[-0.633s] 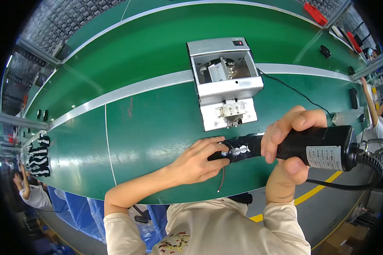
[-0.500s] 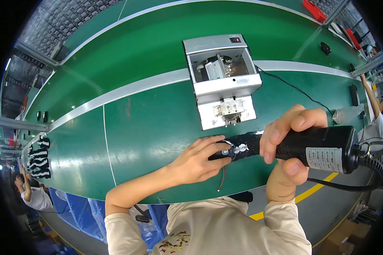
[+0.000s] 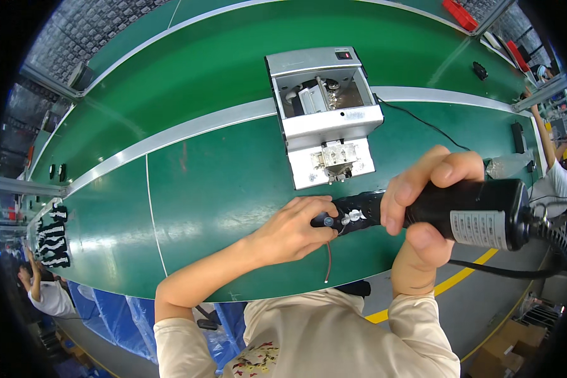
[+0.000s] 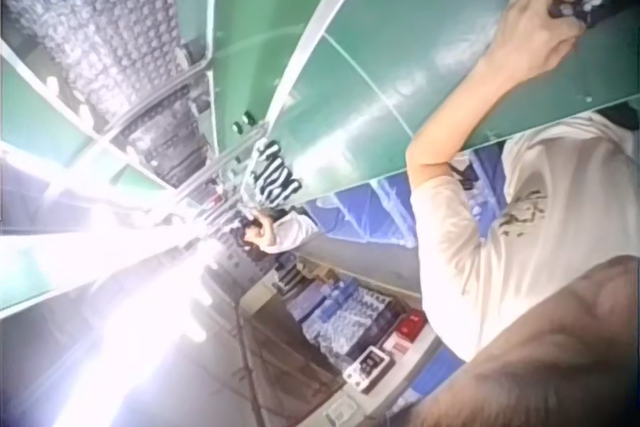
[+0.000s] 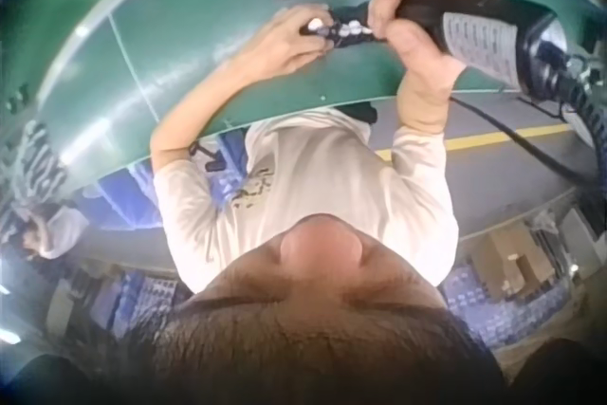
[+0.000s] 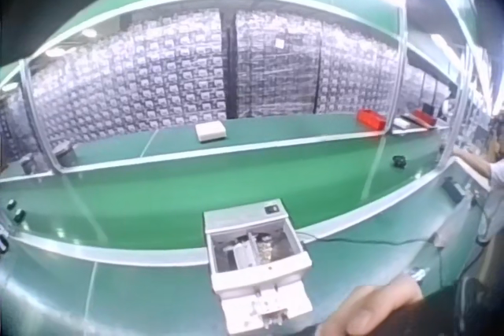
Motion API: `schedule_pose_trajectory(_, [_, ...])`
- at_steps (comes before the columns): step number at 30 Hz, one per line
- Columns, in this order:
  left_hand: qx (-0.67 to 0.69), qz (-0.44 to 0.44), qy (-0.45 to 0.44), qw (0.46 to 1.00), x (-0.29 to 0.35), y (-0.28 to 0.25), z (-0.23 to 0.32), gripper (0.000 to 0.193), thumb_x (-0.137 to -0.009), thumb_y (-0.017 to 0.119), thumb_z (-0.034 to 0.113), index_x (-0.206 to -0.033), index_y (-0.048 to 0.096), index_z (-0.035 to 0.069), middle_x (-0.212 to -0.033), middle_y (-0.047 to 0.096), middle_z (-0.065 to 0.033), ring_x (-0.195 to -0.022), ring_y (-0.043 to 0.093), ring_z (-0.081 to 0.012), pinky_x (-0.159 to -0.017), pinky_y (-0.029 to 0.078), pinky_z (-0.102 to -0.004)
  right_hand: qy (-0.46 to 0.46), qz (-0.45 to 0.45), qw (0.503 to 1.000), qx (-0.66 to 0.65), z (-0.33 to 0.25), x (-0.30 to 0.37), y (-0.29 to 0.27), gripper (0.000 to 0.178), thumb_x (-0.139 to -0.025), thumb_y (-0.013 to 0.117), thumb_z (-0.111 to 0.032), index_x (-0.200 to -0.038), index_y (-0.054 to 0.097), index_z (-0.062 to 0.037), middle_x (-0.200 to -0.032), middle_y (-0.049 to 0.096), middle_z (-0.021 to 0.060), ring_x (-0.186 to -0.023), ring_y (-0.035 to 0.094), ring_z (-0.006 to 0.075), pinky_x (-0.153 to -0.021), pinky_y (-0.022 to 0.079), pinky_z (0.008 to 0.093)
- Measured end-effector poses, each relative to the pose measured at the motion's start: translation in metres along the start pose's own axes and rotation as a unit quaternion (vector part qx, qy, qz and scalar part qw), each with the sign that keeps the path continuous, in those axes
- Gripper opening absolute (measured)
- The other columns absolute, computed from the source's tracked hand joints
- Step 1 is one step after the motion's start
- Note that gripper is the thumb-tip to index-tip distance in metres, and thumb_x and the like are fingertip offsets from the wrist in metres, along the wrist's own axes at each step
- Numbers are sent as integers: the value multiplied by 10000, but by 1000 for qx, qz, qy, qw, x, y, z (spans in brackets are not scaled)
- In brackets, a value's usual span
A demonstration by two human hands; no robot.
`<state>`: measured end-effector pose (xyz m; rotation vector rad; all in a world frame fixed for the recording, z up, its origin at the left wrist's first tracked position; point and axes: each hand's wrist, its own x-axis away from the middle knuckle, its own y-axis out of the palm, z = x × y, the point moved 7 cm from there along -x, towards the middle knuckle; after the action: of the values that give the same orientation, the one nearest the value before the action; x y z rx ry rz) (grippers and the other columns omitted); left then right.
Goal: The recorder uses a power screwdriver to assemble small electrical components and lighting modules on a factory assembly line.
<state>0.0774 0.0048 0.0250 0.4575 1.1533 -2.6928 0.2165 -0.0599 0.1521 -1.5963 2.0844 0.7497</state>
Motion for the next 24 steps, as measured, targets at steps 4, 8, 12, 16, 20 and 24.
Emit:
schedule_pose_trajectory(4, [-13,24,-6,1000,4,2,2,101,-802,761,119,-890,710,114,-1174,567,-97,-1173,579,-345,-877,502,-456,-44,65,996,34,2,-8,0,520,-817,725,-112,-1230,412,-60,-977,538,124,-557,567,163,-514,517,309])
schedule_pose_trajectory(8, [-29,28,-7,999,15,1,7,115,-803,737,107,-911,698,110,-1179,565,-100,-1168,567,-339,-891,485,-439,-86,93,992,30,-2,-24,4,563,-854,611,-38,-1372,390,-54,-1053,558,139,-511,525,137,-466,477,299])
schedule_pose_trajectory(12, [-41,54,-3,998,25,-4,7,93,-796,765,120,-823,676,107,-1157,575,-95,-1150,597,-342,-842,496,-429,-100,95,989,58,6,-38,6,521,-851,600,-10,-1343,437,-62,-1024,575,130,-491,507,129,-455,467,300])
schedule_pose_trajectory(16, [-33,72,-2,997,27,-6,6,96,-787,773,124,-822,683,114,-1157,576,-92,-1152,600,-336,-847,498,-428,-80,114,988,72,15,-43,11,478,-840,599,9,-1293,458,-40,-952,587,135,-487,508,128,-447,463,294])
schedule_pose_trajectory(20, [-31,77,-3,997,30,-5,6,89,-790,773,130,-847,705,129,-1159,573,-87,-1153,599,-328,-851,504,-430,-26,123,987,99,25,-49,13,450,-822,589,26,-1250,461,-28,-889,564,127,-479,497,126,-434,449,286])
schedule_pose_trajectory(24, [-36,86,-8,996,33,-5,6,95,-796,766,139,-881,722,142,-1166,568,-86,-1160,592,-325,-864,502,-434,13,148,986,79,30,-46,14,435,-811,587,36,-1223,462,-30,-837,539,114,-462,473,126,-420,433,284])
